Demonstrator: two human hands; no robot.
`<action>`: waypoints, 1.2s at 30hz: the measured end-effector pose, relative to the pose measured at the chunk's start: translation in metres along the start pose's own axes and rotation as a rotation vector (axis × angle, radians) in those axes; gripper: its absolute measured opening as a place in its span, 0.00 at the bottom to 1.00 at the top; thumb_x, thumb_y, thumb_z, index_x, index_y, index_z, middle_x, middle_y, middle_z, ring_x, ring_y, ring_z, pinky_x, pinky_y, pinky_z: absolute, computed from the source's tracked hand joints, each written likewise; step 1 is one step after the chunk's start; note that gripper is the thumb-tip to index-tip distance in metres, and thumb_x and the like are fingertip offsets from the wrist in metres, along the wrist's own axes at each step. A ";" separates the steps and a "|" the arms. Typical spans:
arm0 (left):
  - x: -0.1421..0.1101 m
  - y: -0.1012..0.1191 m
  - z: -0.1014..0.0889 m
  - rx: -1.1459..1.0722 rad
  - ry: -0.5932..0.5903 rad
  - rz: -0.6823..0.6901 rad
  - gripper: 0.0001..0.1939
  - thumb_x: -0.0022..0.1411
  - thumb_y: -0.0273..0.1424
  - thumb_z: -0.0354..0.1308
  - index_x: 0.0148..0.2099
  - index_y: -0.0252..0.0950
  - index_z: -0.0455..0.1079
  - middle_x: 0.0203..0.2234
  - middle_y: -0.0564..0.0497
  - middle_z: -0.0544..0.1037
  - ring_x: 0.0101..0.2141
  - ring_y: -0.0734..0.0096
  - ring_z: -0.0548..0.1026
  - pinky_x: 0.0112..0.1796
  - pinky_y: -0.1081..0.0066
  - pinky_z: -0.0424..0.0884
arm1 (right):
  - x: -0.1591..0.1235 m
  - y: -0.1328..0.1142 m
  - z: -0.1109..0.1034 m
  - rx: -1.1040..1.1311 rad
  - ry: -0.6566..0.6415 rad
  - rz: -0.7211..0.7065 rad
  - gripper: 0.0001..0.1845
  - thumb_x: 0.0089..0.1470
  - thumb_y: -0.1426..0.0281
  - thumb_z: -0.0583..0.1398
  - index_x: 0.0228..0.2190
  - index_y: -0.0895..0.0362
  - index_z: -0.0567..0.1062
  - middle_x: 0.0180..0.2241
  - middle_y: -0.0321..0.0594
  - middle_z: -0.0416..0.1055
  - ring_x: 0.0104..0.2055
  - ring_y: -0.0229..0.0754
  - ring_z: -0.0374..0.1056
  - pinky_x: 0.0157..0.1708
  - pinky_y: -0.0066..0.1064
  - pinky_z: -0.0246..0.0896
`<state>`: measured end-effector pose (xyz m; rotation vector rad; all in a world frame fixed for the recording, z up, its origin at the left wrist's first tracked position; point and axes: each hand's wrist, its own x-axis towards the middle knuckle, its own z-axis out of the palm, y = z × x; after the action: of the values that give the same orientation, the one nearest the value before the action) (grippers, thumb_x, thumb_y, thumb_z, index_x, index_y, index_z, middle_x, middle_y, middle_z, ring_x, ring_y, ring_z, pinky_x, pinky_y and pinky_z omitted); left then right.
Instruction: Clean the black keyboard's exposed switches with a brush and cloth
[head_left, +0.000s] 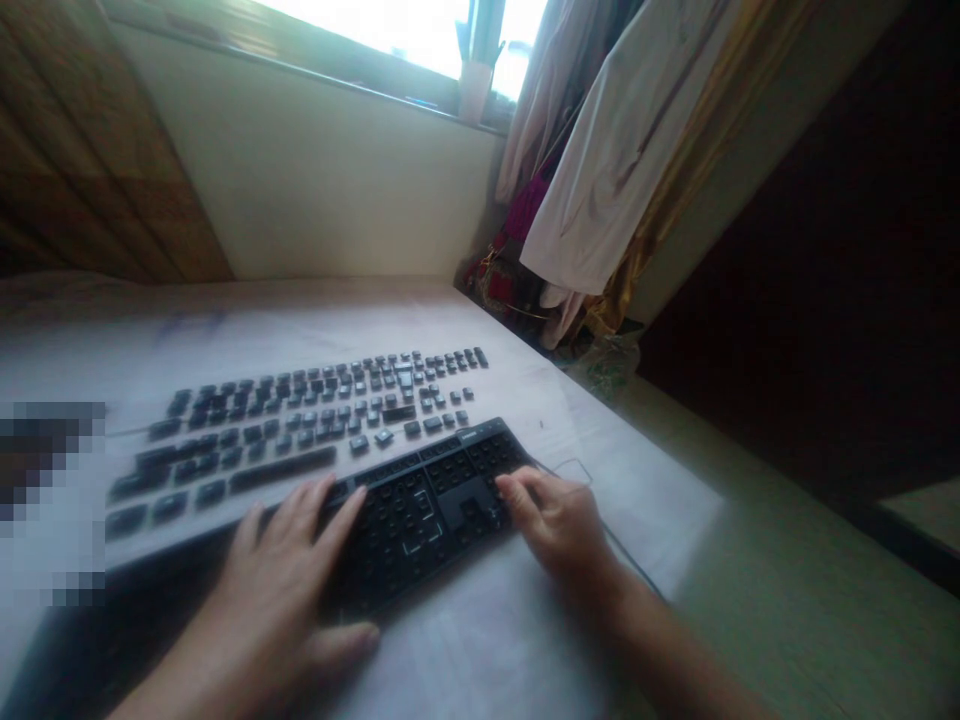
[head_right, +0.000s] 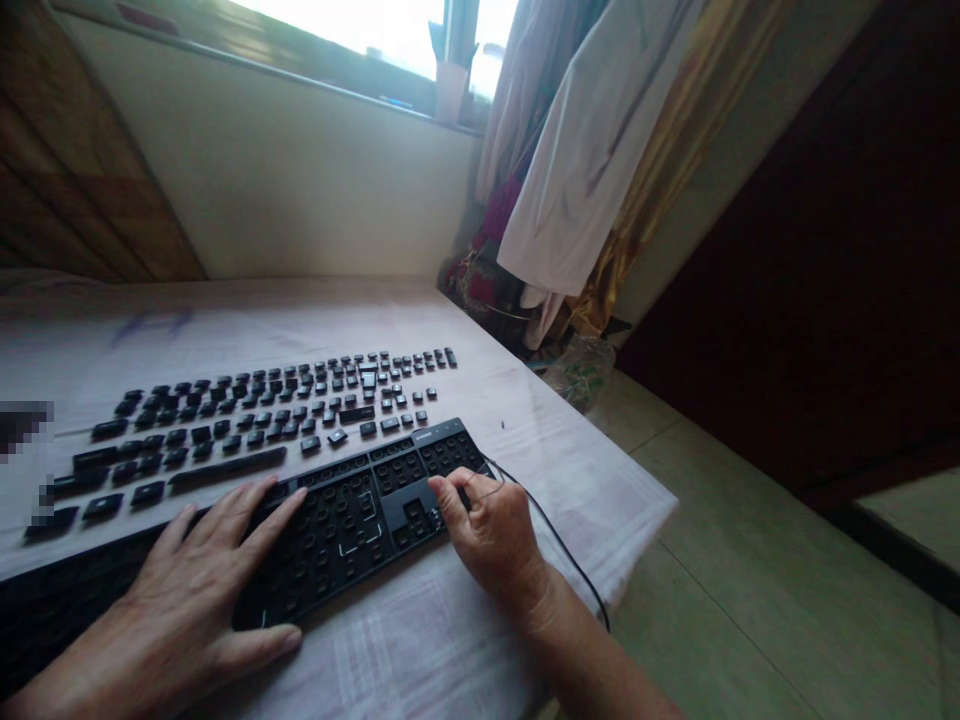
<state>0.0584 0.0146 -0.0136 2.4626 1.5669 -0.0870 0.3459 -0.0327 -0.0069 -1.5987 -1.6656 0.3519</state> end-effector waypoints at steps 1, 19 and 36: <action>0.000 0.000 0.000 -0.005 0.003 -0.001 0.52 0.44 0.49 0.66 0.70 0.44 0.56 0.71 0.39 0.51 0.69 0.35 0.49 0.66 0.33 0.48 | 0.002 0.000 -0.002 0.010 -0.032 -0.017 0.23 0.65 0.55 0.54 0.25 0.54 0.77 0.21 0.39 0.75 0.22 0.40 0.69 0.25 0.29 0.62; -0.001 0.004 -0.006 0.026 -0.078 -0.028 0.54 0.45 0.51 0.64 0.71 0.42 0.50 0.72 0.39 0.44 0.71 0.40 0.43 0.67 0.36 0.43 | 0.039 0.014 -0.047 0.150 -0.606 -0.100 0.04 0.55 0.70 0.65 0.33 0.54 0.83 0.33 0.40 0.81 0.36 0.41 0.76 0.39 0.33 0.71; 0.002 -0.007 0.013 0.005 0.079 0.051 0.53 0.43 0.52 0.66 0.70 0.44 0.56 0.71 0.39 0.52 0.69 0.32 0.50 0.65 0.35 0.49 | 0.069 0.003 -0.031 0.003 -0.872 -0.110 0.06 0.55 0.73 0.66 0.35 0.57 0.85 0.27 0.36 0.79 0.29 0.36 0.72 0.31 0.26 0.66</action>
<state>0.0537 0.0166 -0.0280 2.5373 1.5357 0.0147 0.3765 0.0232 0.0346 -1.4174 -2.3620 1.1068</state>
